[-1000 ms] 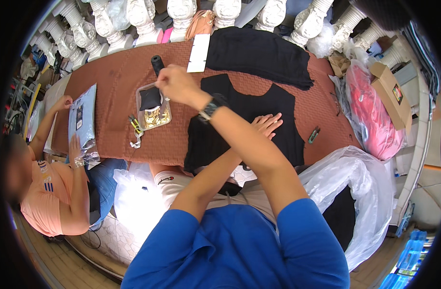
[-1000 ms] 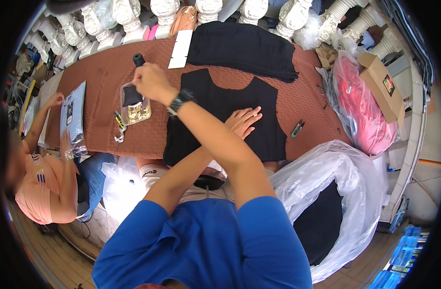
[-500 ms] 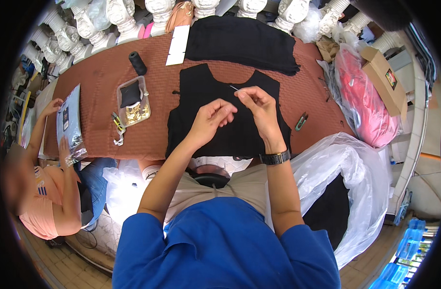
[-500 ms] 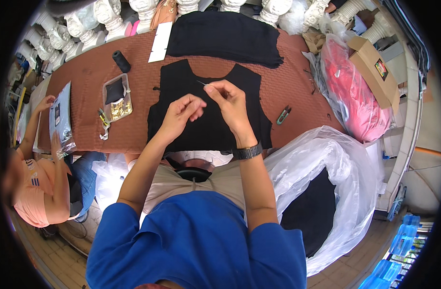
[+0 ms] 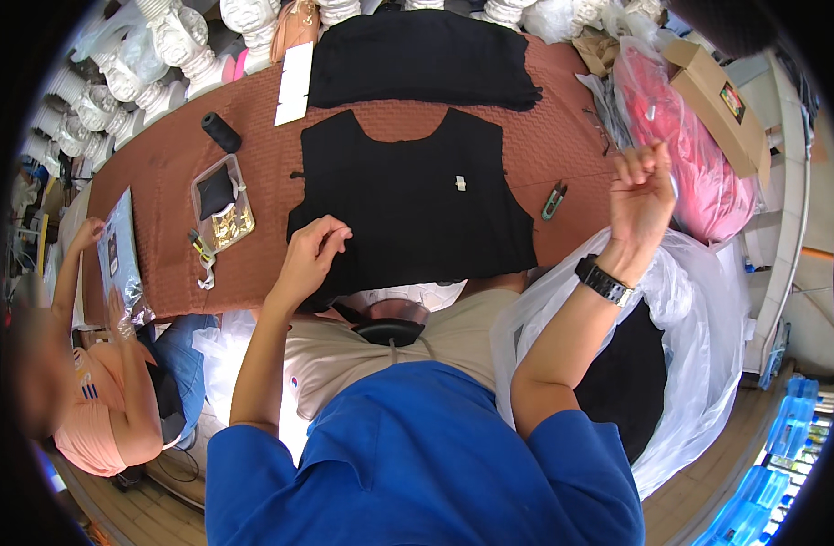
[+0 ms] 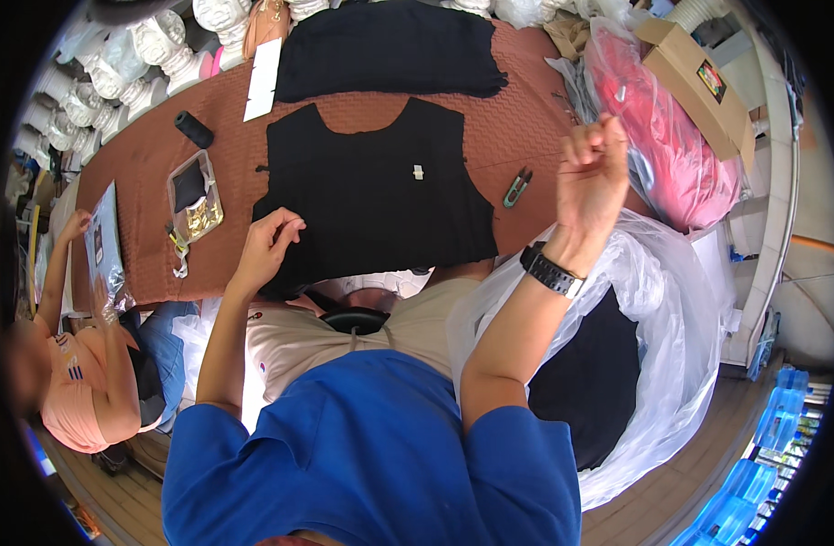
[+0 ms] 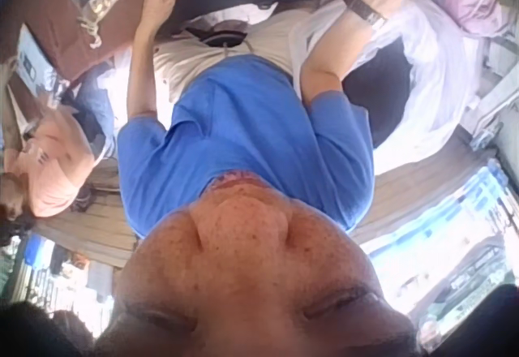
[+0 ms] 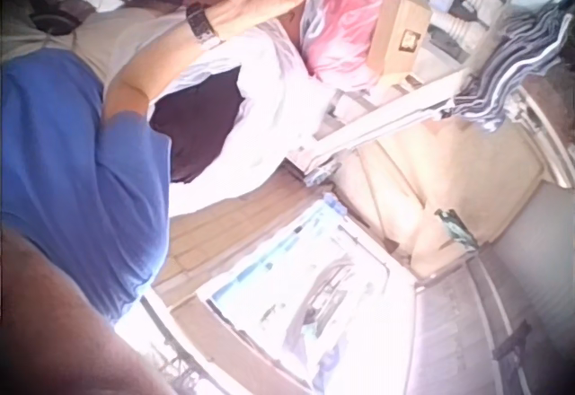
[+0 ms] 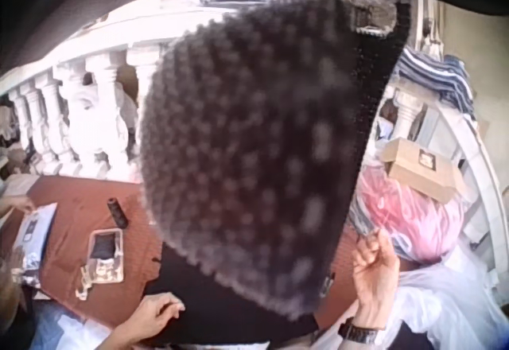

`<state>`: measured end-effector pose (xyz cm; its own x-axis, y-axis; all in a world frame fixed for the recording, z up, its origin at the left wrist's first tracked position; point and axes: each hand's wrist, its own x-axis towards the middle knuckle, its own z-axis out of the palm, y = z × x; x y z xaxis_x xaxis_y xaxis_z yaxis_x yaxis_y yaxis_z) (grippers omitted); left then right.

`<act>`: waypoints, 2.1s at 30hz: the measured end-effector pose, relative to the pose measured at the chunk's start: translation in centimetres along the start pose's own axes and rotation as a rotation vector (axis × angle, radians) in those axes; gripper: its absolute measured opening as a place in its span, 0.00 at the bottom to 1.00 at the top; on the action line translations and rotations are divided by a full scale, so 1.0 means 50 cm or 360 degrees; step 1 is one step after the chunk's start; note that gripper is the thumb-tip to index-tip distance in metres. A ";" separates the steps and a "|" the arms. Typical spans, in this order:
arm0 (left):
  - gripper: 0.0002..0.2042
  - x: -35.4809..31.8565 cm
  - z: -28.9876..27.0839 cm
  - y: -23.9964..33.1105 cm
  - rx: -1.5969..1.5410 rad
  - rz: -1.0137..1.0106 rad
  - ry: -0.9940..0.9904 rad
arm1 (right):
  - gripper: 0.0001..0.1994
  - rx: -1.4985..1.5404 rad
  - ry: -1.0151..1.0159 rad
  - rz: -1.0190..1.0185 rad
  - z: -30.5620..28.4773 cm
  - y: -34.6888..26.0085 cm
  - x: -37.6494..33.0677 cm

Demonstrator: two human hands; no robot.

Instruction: The person positions a white label on a black fabric garment and then attaches the label by hand using a needle and thread.

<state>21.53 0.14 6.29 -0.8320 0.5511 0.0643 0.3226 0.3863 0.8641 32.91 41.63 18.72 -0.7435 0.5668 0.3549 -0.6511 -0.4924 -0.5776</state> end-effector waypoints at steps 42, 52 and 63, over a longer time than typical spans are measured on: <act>0.12 0.294 0.148 -0.034 0.0255 0.0364 0.0193 | 0.06 -0.2368 0.0869 -0.1939 0.049 -0.198 0.030; 0.13 0.412 0.210 -0.015 0.0556 -0.0022 -0.0002 | 0.02 -0.2903 0.0253 -0.0278 -0.186 0.342 -0.072; 0.13 0.407 0.051 -0.002 0.0064 0.0137 -0.0058 | 0.05 -0.1485 0.0034 0.0254 -0.077 0.394 -0.016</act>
<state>5.69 13.20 6.24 -0.7837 0.6097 0.1184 0.4106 0.3655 0.8354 21.29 34.01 4.24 -0.8041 0.5550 0.2130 -0.1502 0.1571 -0.9761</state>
